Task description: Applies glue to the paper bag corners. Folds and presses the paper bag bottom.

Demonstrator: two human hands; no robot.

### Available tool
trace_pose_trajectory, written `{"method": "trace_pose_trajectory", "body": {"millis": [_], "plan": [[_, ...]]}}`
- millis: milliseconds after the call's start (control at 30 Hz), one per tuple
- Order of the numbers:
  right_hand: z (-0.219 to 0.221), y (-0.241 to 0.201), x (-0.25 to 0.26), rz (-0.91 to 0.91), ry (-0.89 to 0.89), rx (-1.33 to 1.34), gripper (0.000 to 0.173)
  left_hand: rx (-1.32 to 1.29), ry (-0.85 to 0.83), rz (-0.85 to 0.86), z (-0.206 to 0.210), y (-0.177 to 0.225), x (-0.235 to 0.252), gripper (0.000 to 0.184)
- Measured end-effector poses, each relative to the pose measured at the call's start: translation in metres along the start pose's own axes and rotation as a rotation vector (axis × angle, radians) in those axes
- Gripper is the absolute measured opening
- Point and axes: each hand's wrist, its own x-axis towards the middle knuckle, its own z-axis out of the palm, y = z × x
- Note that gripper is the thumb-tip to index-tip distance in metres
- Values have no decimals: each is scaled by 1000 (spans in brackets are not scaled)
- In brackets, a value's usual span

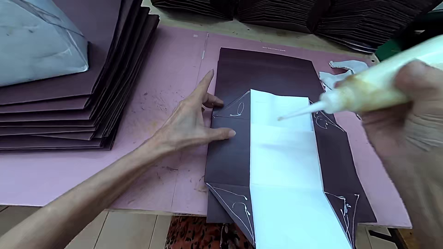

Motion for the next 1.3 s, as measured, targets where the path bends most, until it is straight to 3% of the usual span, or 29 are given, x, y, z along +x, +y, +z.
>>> {"method": "trace_pose_trajectory", "body": {"millis": [100, 233, 533, 967, 1167, 1300], "plan": [[39, 4, -4, 9, -57, 1, 28, -117, -23, -34, 3, -7, 3, 125], [62, 18, 6, -10, -104, -47, 44, -149, -19, -45, 9, -10, -8, 127], [64, 23, 38, 7, -87, -55, 30, -239, 30, -73, 14, -9, -12, 130], [61, 11, 14, 223, -161, 50, 24, -192, 65, -19, 19, -14, -12, 129], [73, 26, 37, 170, -125, -70, 19, -208, 56, -7, 18, -14, -12, 130], [71, 10, 10, 192, -225, -38, 17, -210, 51, -5, 18, -14, -12, 131]]}}
